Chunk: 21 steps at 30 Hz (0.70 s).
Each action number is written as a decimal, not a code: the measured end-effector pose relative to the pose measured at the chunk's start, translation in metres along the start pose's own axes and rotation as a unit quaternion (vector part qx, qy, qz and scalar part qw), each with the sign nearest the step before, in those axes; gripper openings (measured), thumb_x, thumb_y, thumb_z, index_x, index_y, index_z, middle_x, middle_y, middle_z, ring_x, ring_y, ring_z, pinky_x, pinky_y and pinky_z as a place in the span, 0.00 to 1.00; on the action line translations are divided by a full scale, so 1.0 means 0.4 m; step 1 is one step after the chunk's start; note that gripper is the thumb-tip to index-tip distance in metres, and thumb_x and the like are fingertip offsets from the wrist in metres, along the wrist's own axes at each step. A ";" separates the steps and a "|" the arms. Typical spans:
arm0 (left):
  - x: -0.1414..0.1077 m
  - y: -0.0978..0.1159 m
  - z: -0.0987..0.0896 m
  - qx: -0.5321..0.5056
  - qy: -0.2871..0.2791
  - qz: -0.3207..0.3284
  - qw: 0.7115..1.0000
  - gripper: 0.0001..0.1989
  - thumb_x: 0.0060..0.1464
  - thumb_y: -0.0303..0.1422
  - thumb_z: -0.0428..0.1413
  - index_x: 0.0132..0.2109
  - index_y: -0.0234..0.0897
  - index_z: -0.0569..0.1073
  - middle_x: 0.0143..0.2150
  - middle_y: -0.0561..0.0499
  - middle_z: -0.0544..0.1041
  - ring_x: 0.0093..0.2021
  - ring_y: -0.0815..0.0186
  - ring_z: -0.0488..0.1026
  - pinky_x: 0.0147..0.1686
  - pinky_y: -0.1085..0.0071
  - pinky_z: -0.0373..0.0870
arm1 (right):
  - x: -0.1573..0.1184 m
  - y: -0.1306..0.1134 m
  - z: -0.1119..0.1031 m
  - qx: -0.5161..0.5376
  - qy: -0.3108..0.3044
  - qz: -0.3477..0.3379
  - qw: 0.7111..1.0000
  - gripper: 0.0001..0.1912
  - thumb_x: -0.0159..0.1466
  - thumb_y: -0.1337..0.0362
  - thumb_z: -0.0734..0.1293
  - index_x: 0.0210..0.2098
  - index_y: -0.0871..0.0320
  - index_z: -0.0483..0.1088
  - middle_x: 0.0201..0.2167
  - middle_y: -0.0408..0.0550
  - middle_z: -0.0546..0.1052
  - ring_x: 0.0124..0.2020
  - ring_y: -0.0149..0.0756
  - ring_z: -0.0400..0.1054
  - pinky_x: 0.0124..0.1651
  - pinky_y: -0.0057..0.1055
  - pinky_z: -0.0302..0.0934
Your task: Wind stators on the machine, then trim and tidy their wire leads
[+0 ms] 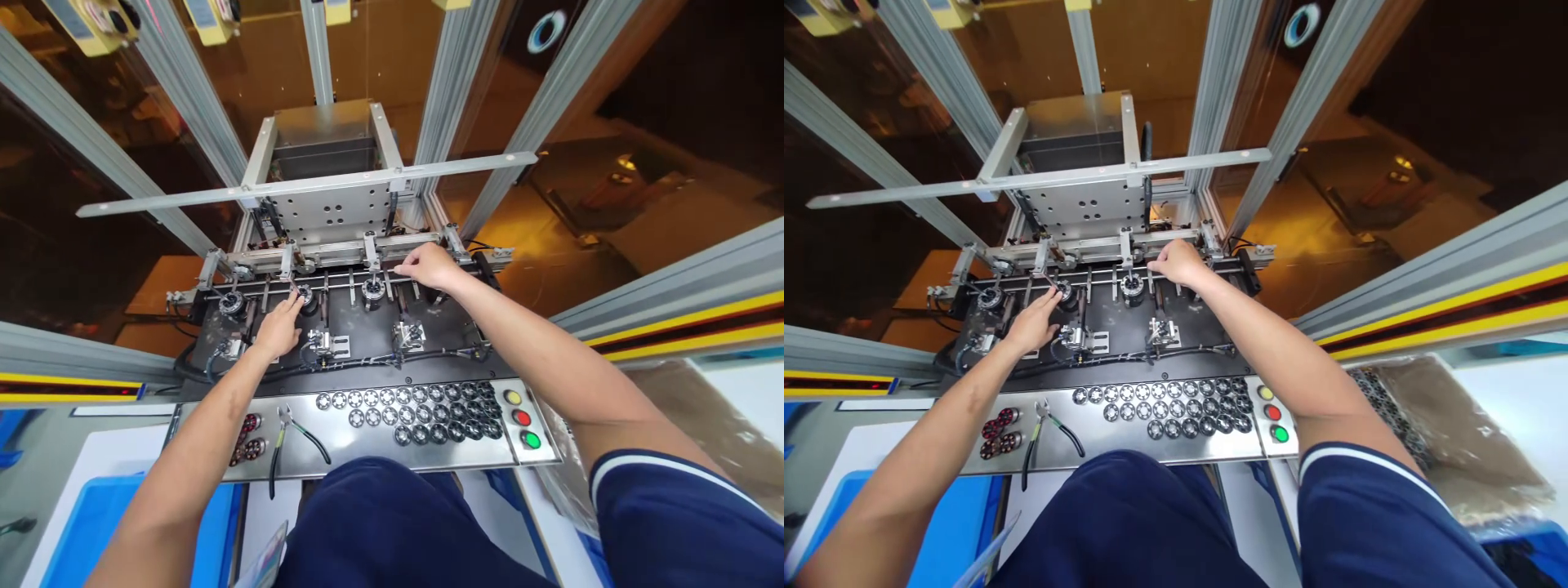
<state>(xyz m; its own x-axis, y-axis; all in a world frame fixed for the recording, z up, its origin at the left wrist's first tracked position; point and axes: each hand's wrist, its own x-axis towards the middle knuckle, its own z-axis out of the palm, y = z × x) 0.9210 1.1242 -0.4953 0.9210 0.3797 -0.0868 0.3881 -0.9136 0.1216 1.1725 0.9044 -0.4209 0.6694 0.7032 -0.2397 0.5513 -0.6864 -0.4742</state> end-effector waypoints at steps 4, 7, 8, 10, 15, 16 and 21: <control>-0.001 -0.002 -0.017 -0.010 0.012 0.008 1.000 0.33 0.53 0.26 0.58 0.66 0.34 0.65 0.72 0.39 0.60 0.69 0.54 0.63 0.66 0.62 0.64 | 0.025 0.021 0.091 -0.005 -0.058 0.015 0.998 0.13 0.66 0.57 0.70 0.37 0.63 0.76 0.36 0.49 0.80 0.39 0.37 0.75 0.46 0.36 0.69; -0.020 -0.001 -0.047 -0.014 0.036 -0.002 0.999 0.28 0.57 0.30 0.56 0.64 0.32 0.67 0.71 0.36 0.60 0.68 0.53 0.65 0.65 0.60 0.65 | 0.039 0.021 0.135 0.004 -0.100 0.015 0.995 0.14 0.68 0.56 0.68 0.41 0.63 0.74 0.40 0.47 0.79 0.41 0.35 0.75 0.47 0.39 0.71; -0.031 0.004 -0.060 -0.015 0.051 -0.009 0.999 0.27 0.58 0.31 0.55 0.63 0.31 0.68 0.71 0.35 0.61 0.68 0.52 0.64 0.65 0.59 0.65 | 0.045 0.025 0.138 0.008 -0.110 0.014 0.994 0.14 0.68 0.56 0.68 0.42 0.63 0.74 0.41 0.48 0.79 0.41 0.36 0.75 0.47 0.39 0.71; -0.058 0.027 -0.089 -0.030 0.103 -0.015 0.994 0.24 0.60 0.34 0.54 0.62 0.31 0.70 0.69 0.34 0.65 0.68 0.51 0.65 0.66 0.55 0.64 | 0.060 0.039 0.130 0.017 -0.125 0.013 0.992 0.14 0.69 0.57 0.68 0.43 0.63 0.73 0.42 0.48 0.78 0.42 0.36 0.75 0.47 0.38 0.72; -0.099 0.174 -0.123 -0.110 0.212 0.065 0.969 0.19 0.62 0.37 0.53 0.57 0.38 0.74 0.65 0.41 0.71 0.65 0.56 0.69 0.65 0.55 0.66 | 0.130 0.054 0.116 0.018 -0.151 0.034 0.988 0.14 0.69 0.57 0.67 0.46 0.63 0.73 0.44 0.48 0.77 0.42 0.37 0.74 0.45 0.38 0.72; -0.096 0.211 -0.115 -0.119 0.209 0.081 0.967 0.18 0.62 0.37 0.53 0.56 0.38 0.74 0.65 0.41 0.71 0.65 0.56 0.69 0.65 0.55 0.66 | 0.145 0.051 0.121 0.018 -0.157 0.040 0.987 0.14 0.69 0.57 0.67 0.47 0.62 0.72 0.44 0.48 0.77 0.42 0.37 0.74 0.45 0.38 0.72; -0.025 0.346 -0.015 -0.126 0.136 0.090 0.979 0.19 0.62 0.32 0.52 0.58 0.38 0.72 0.66 0.41 0.70 0.67 0.55 0.65 0.66 0.52 0.66 | 0.205 0.030 0.159 0.038 -0.137 0.041 0.989 0.16 0.69 0.58 0.67 0.52 0.61 0.70 0.48 0.51 0.75 0.44 0.38 0.73 0.46 0.40 0.72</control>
<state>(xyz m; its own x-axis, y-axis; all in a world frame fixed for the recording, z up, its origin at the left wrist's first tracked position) 0.9657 0.9947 -0.4717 0.9370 0.2716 0.2198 0.1827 -0.9171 0.3542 1.2024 0.9657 -0.5001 0.5449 0.6771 -0.4946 0.4551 -0.7343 -0.5037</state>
